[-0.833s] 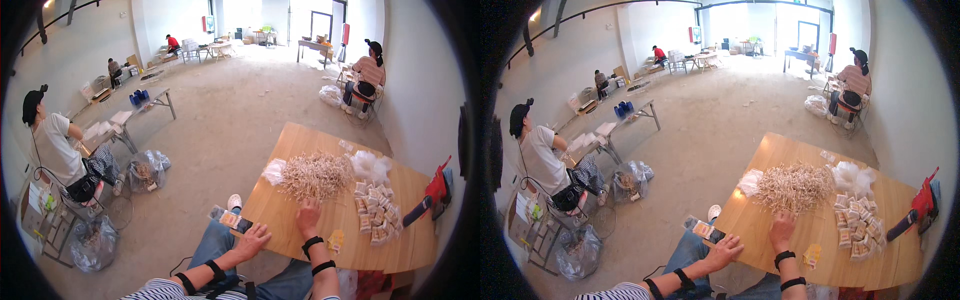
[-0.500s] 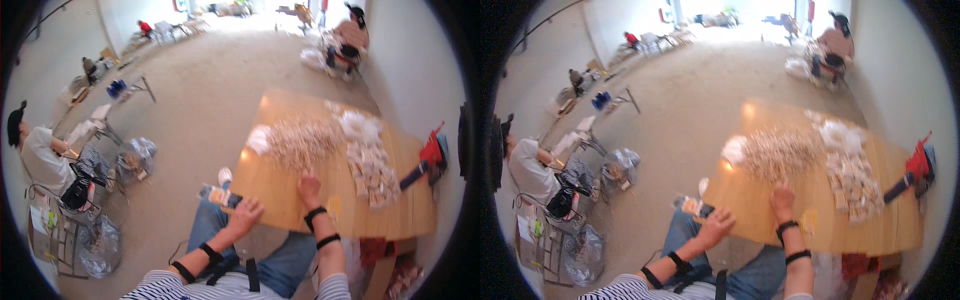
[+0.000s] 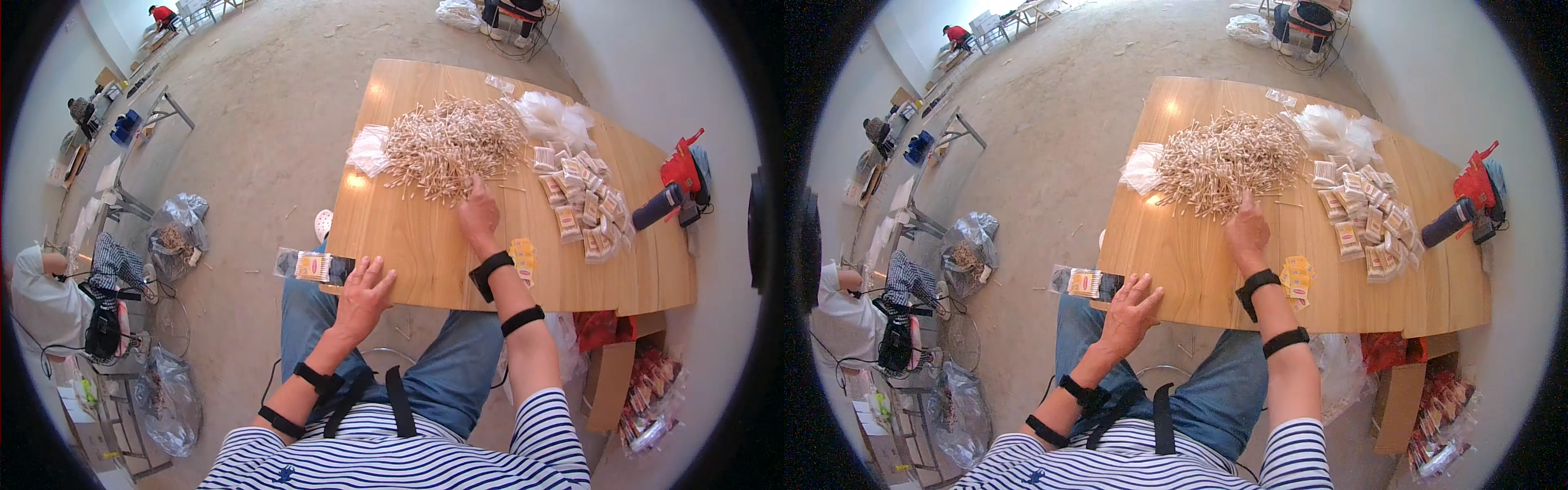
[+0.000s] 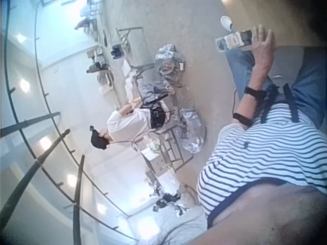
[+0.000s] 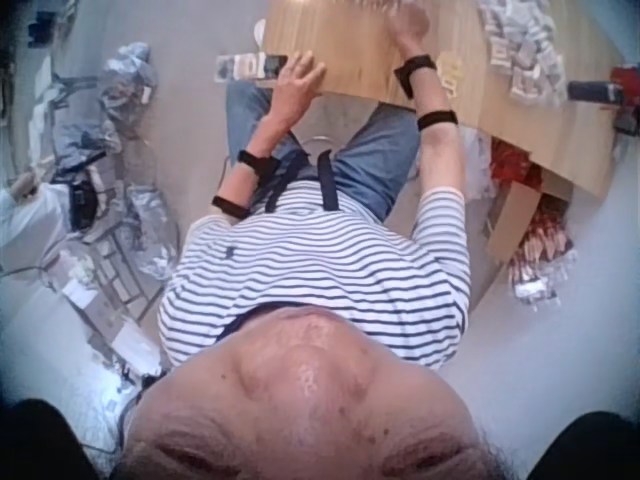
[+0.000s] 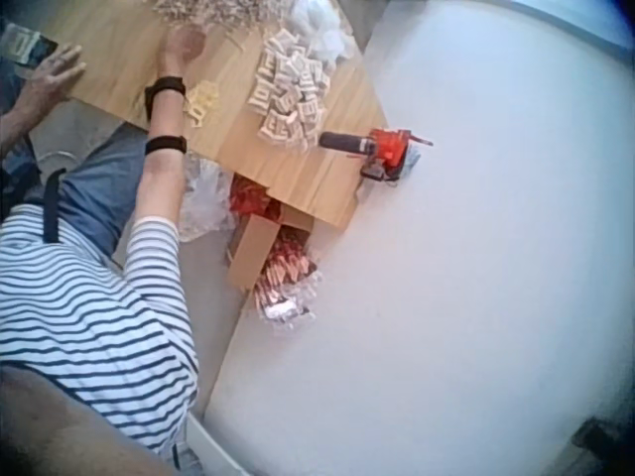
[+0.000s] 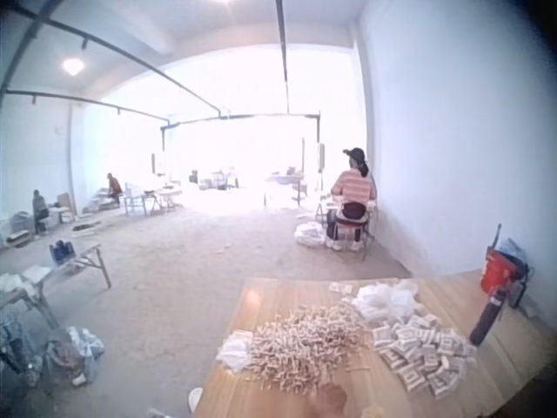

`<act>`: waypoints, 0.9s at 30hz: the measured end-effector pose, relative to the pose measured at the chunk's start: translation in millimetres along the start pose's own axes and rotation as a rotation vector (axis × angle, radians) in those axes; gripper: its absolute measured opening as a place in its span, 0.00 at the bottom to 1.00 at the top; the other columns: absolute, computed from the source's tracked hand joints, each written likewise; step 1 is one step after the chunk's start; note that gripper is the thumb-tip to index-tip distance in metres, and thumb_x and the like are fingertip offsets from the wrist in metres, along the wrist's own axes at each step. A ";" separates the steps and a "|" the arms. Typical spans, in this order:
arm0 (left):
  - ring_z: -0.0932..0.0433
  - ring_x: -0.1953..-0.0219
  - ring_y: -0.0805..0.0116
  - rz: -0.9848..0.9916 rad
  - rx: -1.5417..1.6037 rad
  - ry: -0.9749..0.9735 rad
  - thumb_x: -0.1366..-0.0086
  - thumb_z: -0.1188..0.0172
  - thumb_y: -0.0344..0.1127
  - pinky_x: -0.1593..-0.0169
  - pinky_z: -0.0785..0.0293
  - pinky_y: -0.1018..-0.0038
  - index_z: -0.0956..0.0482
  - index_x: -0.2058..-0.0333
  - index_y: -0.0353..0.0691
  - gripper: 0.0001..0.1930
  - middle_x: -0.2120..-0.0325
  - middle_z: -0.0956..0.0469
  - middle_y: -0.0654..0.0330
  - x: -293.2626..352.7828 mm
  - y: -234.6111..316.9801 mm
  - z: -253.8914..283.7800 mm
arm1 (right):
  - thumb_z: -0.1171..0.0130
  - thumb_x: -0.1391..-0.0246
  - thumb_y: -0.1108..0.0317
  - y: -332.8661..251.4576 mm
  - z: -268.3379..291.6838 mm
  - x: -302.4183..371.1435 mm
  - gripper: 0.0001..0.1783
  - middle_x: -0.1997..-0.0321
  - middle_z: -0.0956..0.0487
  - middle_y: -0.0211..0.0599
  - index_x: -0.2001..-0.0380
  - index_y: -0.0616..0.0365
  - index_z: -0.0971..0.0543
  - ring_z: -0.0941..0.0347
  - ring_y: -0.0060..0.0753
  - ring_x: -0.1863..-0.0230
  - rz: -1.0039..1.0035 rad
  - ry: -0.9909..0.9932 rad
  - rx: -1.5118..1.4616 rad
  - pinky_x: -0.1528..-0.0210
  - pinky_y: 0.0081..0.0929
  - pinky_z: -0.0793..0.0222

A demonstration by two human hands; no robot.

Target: Counting and placing cotton swabs into plastic bags and sealing them.

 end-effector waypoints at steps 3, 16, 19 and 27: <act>0.36 0.34 0.43 -0.007 0.000 0.007 0.52 0.29 0.30 0.34 0.36 0.54 0.23 0.44 0.43 0.32 0.39 0.31 0.46 0.8 1.2 -1.5 | 0.44 0.48 0.67 6.1 -6.4 -14.0 0.14 0.57 0.19 0.49 0.57 0.52 0.21 0.22 0.54 0.54 0.037 0.070 0.065 0.53 0.47 0.26; 0.36 0.34 0.43 -0.013 -0.011 0.033 0.52 0.28 0.30 0.34 0.36 0.54 0.22 0.45 0.43 0.32 0.39 0.31 0.47 -1.8 0.0 1.4 | 0.41 0.48 0.63 -28.4 -17.6 47.3 0.09 0.66 0.18 0.48 0.68 0.56 0.19 0.20 0.50 0.63 0.368 -0.227 0.143 0.62 0.45 0.24; 0.35 0.34 0.43 0.000 0.005 0.023 0.53 0.27 0.31 0.34 0.36 0.54 0.22 0.45 0.43 0.32 0.39 0.31 0.47 -2.0 1.5 4.6 | 0.39 0.49 0.62 -46.0 -17.0 69.5 0.11 0.64 0.18 0.48 0.65 0.57 0.18 0.21 0.49 0.60 0.330 -0.389 -0.072 0.60 0.44 0.25; 0.34 0.35 0.43 -0.011 -0.012 0.049 0.55 0.26 0.31 0.34 0.35 0.55 0.22 0.45 0.43 0.33 0.40 0.30 0.46 -2.0 0.3 0.6 | 0.40 0.47 0.66 -11.5 10.3 50.2 0.09 0.61 0.23 0.47 0.63 0.54 0.19 0.22 0.54 0.63 0.349 -0.121 0.096 0.62 0.46 0.24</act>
Point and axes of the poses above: each hand's wrist, its own x-axis away from the middle knuckle, its own z-axis out of the back of the hand, y = z × x, the point moved 6 cm from there along -x, towards the middle knuckle
